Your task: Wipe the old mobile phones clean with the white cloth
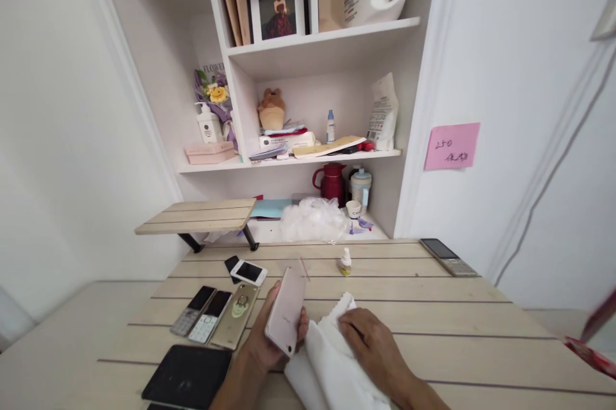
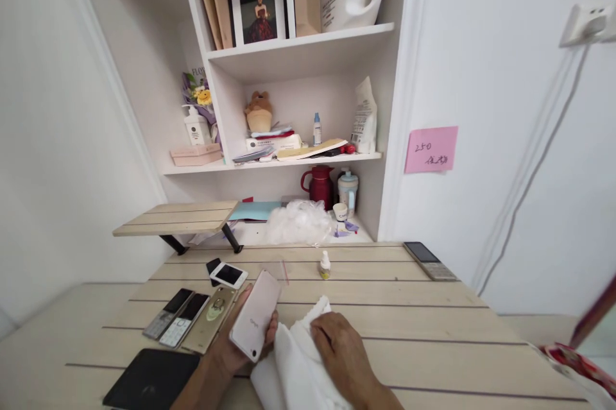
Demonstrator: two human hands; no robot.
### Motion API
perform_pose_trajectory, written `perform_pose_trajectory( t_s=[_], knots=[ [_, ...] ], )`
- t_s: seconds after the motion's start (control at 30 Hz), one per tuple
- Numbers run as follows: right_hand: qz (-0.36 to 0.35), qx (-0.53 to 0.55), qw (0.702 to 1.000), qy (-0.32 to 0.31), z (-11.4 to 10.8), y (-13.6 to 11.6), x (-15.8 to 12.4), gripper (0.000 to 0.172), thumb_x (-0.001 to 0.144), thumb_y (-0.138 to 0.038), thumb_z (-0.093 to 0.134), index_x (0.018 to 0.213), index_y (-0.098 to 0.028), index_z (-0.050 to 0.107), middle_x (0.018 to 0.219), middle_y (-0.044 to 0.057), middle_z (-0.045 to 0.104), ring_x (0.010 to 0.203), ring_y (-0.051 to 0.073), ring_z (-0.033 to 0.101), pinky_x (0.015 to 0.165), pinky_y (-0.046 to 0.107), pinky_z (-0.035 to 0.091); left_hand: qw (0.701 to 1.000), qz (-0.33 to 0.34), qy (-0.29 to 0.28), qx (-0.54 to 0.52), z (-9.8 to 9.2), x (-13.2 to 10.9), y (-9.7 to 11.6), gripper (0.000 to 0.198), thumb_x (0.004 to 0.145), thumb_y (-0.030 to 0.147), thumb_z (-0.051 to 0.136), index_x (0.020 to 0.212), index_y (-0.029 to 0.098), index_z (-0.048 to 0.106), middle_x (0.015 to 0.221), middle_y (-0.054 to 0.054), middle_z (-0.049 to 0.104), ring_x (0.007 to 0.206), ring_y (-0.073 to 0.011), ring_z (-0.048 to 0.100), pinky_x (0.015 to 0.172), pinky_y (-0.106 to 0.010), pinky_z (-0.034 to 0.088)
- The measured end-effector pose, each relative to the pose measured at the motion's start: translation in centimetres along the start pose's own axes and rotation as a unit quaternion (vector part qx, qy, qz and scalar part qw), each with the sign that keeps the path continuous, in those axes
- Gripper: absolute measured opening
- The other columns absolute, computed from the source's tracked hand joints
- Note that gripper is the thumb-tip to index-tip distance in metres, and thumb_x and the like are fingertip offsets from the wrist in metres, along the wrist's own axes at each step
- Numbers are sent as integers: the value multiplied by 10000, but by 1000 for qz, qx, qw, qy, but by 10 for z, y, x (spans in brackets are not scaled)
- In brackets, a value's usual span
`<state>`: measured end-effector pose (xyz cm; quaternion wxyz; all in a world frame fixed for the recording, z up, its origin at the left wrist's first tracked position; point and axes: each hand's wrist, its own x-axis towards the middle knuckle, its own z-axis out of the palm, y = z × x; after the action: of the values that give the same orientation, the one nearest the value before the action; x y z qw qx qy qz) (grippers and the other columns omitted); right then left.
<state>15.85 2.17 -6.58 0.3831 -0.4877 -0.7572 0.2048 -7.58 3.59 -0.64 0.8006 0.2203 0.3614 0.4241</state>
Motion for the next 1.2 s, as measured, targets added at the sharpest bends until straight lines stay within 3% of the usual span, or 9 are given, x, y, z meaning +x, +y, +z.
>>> perform_pose_trajectory(
  t_s=[0.2,0.33,0.43,0.53,0.6,0.7,0.8,0.93,1.2],
  knots=[
    [28,-8,999,-13,-10,-10,4,424,981,-450,369,834,-215,689,873,76,708,835,233,625,771,340,465,997,-25,-38,-65,-10,7,-14,567,902,600,440,925,76,655,789,-123,686,671,-182,659,570,-259,545],
    [36,-18,998,-51,-15,-35,12,375,955,-461,428,835,-232,700,835,47,704,787,216,619,735,322,440,994,-16,-55,-92,-14,9,-18,544,904,566,467,940,59,661,805,-129,682,688,-184,660,575,-251,545],
    [45,-21,997,-59,-4,-57,15,292,845,-495,599,977,-256,706,950,59,711,905,250,618,815,343,427,993,-12,-62,-104,-13,11,-18,548,904,563,472,916,52,668,770,-115,674,656,-166,650,558,-230,536],
    [63,-8,997,-54,15,-67,16,398,661,-376,762,1031,-243,703,1005,91,702,968,302,602,868,384,418,991,-17,-64,-113,-13,11,-16,564,898,587,464,881,62,669,731,-101,669,613,-154,639,512,-219,525],
    [74,22,996,-50,25,-64,17,360,655,-286,729,1010,-225,716,1002,101,708,980,310,607,893,400,415,991,-24,-64,-117,-14,11,-14,562,893,592,469,852,67,667,730,-103,672,603,-150,638,503,-214,523],
    [88,100,990,-43,28,-51,22,187,778,-315,608,883,-218,729,931,72,734,919,269,642,859,366,451,990,-28,-62,-121,-15,9,-12,504,895,541,503,825,68,662,746,-118,682,602,-144,642,524,-211,531],
    [111,194,974,-21,23,-37,27,334,870,-477,522,850,-194,696,825,55,732,806,247,657,745,346,492,991,-25,-58,-114,-14,12,-13,489,892,527,513,866,64,669,764,-135,690,602,-156,646,502,-219,529],
    [133,314,940,10,20,-30,29,475,881,-638,475,906,-188,625,738,42,694,698,235,648,626,339,497,994,-22,-55,-91,-11,18,-18,545,886,549,509,978,38,672,747,-145,686,577,-175,646,444,-222,502],
    [136,476,869,-18,27,-34,27,360,888,-601,522,912,-242,510,688,4,645,560,199,625,517,322,485,995,-14,-94,-36,-8,21,-33,636,918,590,412,1007,22,685,803,-166,712,629,-193,671,490,-244,520]
  ],
)
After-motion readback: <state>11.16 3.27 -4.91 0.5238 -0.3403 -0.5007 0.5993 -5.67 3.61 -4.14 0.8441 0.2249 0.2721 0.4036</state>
